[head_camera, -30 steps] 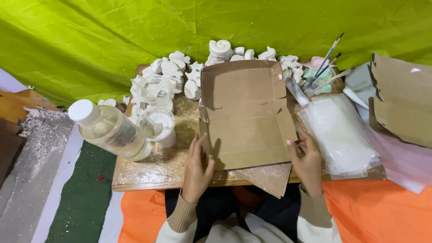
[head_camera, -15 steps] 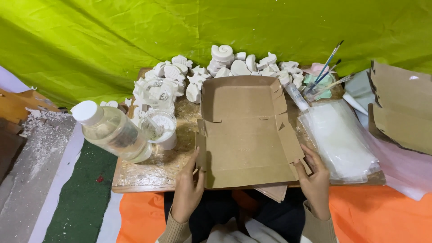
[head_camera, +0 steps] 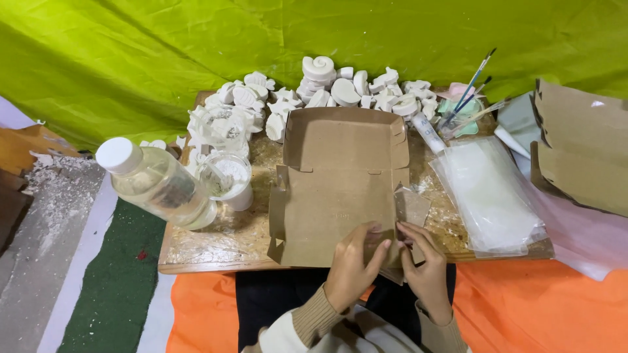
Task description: Folding and assembling a cardboard box from a flat template on a low table.
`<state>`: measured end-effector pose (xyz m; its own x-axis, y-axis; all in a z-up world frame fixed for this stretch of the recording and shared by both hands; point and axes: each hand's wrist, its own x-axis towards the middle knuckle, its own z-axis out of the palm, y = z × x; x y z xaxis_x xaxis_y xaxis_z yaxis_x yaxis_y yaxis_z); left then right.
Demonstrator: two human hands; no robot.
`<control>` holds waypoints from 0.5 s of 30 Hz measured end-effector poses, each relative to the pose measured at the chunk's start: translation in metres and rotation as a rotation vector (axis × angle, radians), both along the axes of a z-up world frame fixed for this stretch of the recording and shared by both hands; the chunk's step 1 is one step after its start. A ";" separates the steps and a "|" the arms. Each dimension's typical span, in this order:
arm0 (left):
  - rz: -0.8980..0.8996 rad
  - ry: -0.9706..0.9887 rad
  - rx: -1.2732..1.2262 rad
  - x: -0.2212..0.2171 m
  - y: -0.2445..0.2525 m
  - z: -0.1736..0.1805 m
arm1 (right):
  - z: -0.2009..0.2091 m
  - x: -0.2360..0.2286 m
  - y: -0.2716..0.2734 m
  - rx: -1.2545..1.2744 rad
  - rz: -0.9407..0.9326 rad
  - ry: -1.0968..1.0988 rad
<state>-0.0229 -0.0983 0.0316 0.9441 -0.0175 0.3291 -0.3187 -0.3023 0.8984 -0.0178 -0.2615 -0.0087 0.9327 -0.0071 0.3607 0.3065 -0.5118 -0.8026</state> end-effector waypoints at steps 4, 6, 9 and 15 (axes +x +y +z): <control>0.013 0.108 -0.024 0.017 -0.015 -0.010 | -0.002 -0.005 -0.003 -0.093 0.019 -0.055; -0.034 0.143 -0.111 0.019 -0.019 -0.010 | -0.003 -0.007 -0.007 -0.059 0.075 -0.008; -0.006 0.092 -0.076 0.020 -0.019 -0.008 | -0.001 -0.012 -0.011 0.109 0.081 0.070; -0.016 0.124 -0.112 0.022 -0.015 -0.011 | -0.029 -0.028 -0.029 0.397 -0.209 0.368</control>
<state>-0.0005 -0.1133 0.0211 0.9776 -0.0029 0.2104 -0.2070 -0.1936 0.9590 -0.0458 -0.2903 -0.0379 0.9604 -0.2732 -0.0549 -0.1043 -0.1699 -0.9799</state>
